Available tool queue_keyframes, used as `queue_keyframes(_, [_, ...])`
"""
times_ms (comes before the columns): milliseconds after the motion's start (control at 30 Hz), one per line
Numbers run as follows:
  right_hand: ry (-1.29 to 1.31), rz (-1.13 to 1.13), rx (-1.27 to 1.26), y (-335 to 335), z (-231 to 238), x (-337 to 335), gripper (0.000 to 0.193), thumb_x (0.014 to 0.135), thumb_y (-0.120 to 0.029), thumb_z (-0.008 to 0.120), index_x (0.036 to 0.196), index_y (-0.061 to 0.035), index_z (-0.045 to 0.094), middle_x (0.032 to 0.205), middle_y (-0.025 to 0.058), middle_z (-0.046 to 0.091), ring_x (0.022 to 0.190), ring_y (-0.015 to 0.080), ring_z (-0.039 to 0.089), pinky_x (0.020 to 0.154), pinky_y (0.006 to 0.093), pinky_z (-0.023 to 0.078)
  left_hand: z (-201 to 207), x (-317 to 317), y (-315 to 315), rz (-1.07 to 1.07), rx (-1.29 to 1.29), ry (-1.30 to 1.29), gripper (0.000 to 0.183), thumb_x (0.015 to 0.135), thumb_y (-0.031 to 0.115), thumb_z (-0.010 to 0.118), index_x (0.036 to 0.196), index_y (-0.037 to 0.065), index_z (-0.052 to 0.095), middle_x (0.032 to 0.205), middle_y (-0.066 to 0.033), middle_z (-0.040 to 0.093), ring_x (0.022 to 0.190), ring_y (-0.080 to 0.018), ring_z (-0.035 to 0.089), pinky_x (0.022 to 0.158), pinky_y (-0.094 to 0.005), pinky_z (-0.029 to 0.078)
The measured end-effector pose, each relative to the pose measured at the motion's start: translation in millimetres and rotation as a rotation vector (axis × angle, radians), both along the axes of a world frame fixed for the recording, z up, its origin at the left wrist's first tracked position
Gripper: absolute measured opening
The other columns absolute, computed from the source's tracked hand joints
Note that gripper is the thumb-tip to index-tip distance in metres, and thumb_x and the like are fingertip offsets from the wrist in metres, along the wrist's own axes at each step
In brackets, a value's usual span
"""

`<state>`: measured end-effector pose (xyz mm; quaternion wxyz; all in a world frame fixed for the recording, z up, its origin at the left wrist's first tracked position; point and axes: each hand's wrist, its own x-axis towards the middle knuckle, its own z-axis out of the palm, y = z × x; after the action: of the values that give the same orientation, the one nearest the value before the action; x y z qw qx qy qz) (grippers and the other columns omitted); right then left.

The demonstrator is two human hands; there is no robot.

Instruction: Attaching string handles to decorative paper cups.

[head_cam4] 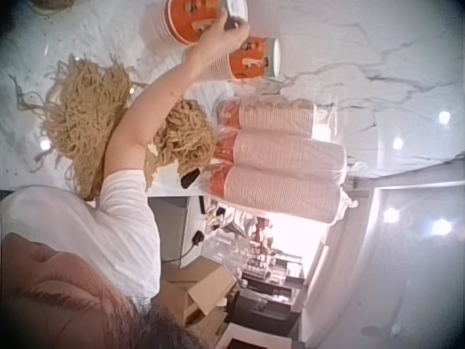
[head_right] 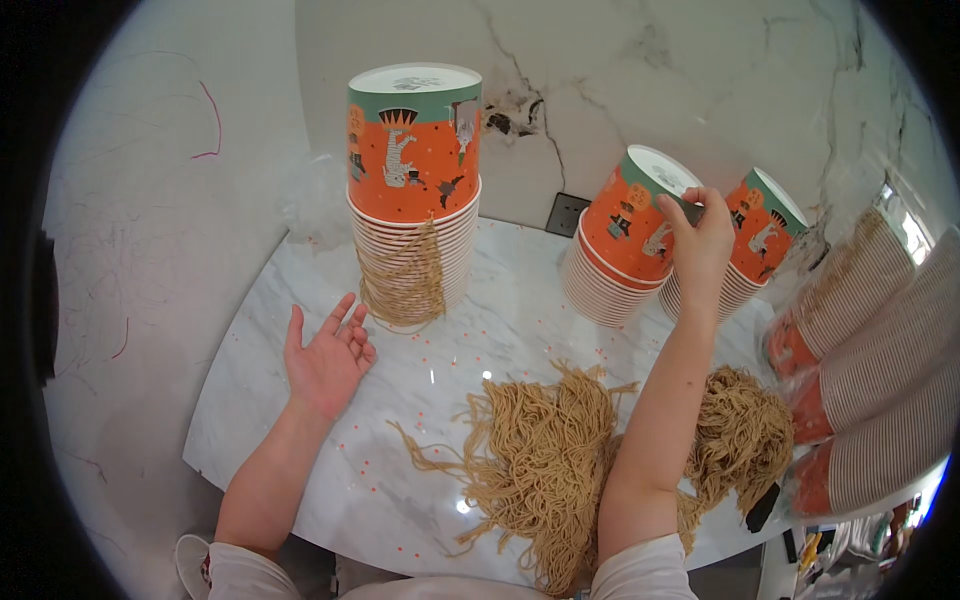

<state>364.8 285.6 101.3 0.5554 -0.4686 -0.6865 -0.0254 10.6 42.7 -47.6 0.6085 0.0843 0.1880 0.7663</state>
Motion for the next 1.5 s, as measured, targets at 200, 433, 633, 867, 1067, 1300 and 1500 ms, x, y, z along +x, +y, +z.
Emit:
queue_keyframes(200, [0.098, 0.118, -0.007, -9.6, 5.7, -12.2, 0.032, 0.085, -0.020, 0.079, 0.098, 0.0019, 0.060, 0.091, 0.0069, 0.065, 0.078, 0.0119, 0.057, 0.070, 0.0272, 0.048, -0.2, -0.6, -0.7, -0.002, 0.004, -0.008, 0.069, 0.096, 0.060, 0.048, 0.139, 0.006, 0.046, 0.120, -0.0098, 0.062, 0.090, -0.0183, 0.059, 0.083, -0.0371, 0.048])
queue_keyframes(433, [0.175, 0.285, -0.023, -14.1, 3.5, -32.5, 0.031, 0.085, -0.017, 0.080, 0.098, 0.0027, 0.060, 0.100, 0.0052, 0.065, 0.080, 0.0104, 0.057, 0.073, 0.0257, 0.049, -0.8, -0.3, 0.2, -0.004, 0.006, -0.010, 0.069, 0.096, 0.060, 0.048, 0.139, 0.006, 0.046, 0.120, -0.0103, 0.062, 0.090, -0.0189, 0.060, 0.083, -0.0375, 0.048])
queue_keyframes(633, [0.251, 0.343, -0.012, -21.7, 7.7, -41.4, 0.029, 0.086, -0.013, 0.078, 0.100, 0.0022, 0.059, 0.110, 0.0097, 0.064, 0.091, 0.0131, 0.060, 0.081, 0.0268, 0.051, -1.7, -1.6, -0.5, -0.004, 0.017, -0.006, 0.070, 0.096, 0.060, 0.048, 0.140, 0.006, 0.046, 0.120, -0.0108, 0.062, 0.091, -0.0190, 0.059, 0.083, -0.0373, 0.048])
queue_keyframes(867, [0.346, 0.267, 0.312, -50.9, 34.2, -31.2, 0.023, 0.090, -0.010, 0.075, 0.102, 0.0004, 0.058, 0.125, 0.0125, 0.062, 0.107, 0.0156, 0.060, 0.089, 0.0270, 0.051, 0.4, -0.4, -1.0, -0.009, 0.016, -0.009, 0.069, 0.096, 0.060, 0.048, 0.139, 0.006, 0.047, 0.118, -0.0105, 0.062, 0.090, -0.0191, 0.059, 0.083, -0.0373, 0.048])
queue_keyframes(1067, [0.511, 0.443, 0.445, -85.9, 50.9, -24.5, 0.017, 0.096, -0.013, 0.068, 0.103, -0.0034, 0.056, 0.125, 0.0087, 0.063, 0.102, 0.0110, 0.061, 0.089, 0.0244, 0.050, -7.1, 6.1, -0.8, 0.065, 0.017, 0.284, 0.064, 0.098, 0.056, 0.047, 0.136, 0.004, 0.049, 0.114, -0.0097, 0.062, 0.089, -0.0172, 0.057, 0.084, -0.0352, 0.048])
queue_keyframes(1300, [0.067, 1.007, -0.102, -114.7, 58.1, -0.9, 0.036, 0.076, -0.019, 0.082, 0.095, -0.0045, 0.055, 0.124, 0.0147, 0.061, 0.122, 0.0187, 0.053, 0.107, 0.0356, 0.037, 0.2, 31.1, -8.9, -0.121, 0.317, 0.623, 0.055, 0.100, 0.046, 0.051, 0.121, -0.005, 0.058, 0.122, -0.0123, 0.063, 0.099, -0.0161, 0.059, 0.093, -0.0333, 0.047])
queue_keyframes(1500, [-0.333, 1.178, -0.217, -125.3, 59.7, -37.1, 0.036, 0.066, -0.018, 0.088, 0.085, -0.0044, 0.061, 0.112, 0.0150, 0.069, 0.112, 0.0251, 0.063, 0.112, 0.0477, 0.037, 0.6, 43.2, -27.2, -0.376, 0.239, 0.388, 0.061, 0.094, 0.028, 0.069, 0.140, -0.003, 0.045, 0.136, -0.0121, 0.058, 0.124, -0.0214, 0.057, 0.105, -0.0388, 0.047])
